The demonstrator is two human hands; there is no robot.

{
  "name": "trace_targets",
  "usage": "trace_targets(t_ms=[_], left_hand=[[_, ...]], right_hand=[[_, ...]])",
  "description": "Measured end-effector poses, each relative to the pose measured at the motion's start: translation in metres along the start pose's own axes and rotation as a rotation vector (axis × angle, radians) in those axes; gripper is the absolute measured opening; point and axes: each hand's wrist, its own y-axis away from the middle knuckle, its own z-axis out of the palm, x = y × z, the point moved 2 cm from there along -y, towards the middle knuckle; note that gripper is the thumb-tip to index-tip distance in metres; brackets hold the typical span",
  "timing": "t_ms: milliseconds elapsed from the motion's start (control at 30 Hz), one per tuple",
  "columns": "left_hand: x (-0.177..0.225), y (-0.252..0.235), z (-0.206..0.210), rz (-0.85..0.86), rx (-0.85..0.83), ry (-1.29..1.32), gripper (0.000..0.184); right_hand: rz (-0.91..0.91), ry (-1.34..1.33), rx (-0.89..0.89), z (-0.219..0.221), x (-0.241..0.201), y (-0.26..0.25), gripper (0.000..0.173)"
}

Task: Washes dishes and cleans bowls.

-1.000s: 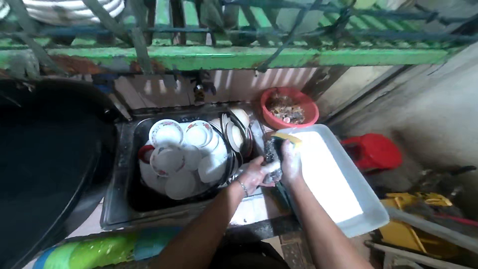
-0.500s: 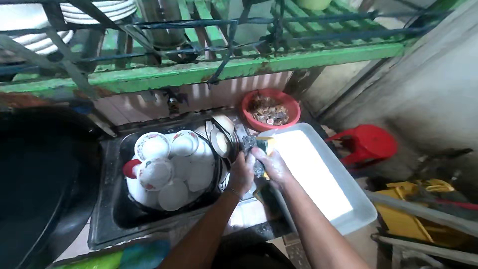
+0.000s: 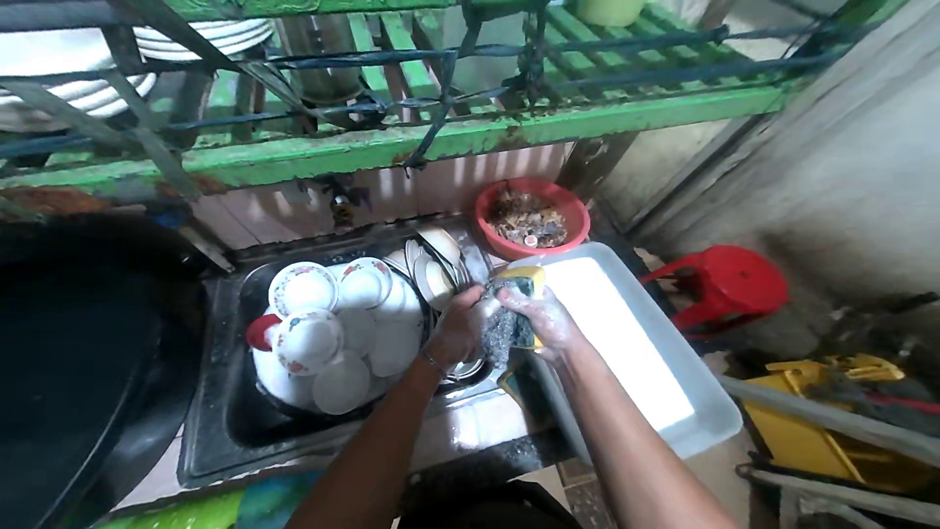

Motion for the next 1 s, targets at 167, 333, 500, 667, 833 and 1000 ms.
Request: trace_targets(t_ms=[167,333,500,667,833,1000], left_hand=[[0.006,-0.003,-0.004,0.165,0.146,0.014,0.026],[0.011,-0.002,0.003,0.139,0.419,-0.073,0.025],[0.004,-0.005,0.01,0.134,0.502,-0.001,0.025],[-0.002,-0.011,0.01,0.083,0.47,0.122,0.026],[0.004,-0.006,0.002,0.077,0.237,0.073,0.026],[-0.007,-0.016,-0.013,0.03,0.161,0.026,0.027]], right_hand=[[-0.046,0.057,0.045,0.012,-0.008,0.003,0.04],[-0.117,0.185,0.136,0.022,-0.013,0.011,0.029],[-0.139,0.313,0.193,0.026,-0.01,0.022,0.029],[-0.119,0.372,0.205,0.023,-0.011,0.022,0.03],[-0.068,0.101,0.204,0.001,-0.003,0.004,0.029],[-0.051,0.06,0.148,0.006,0.0,0.017,0.037]])
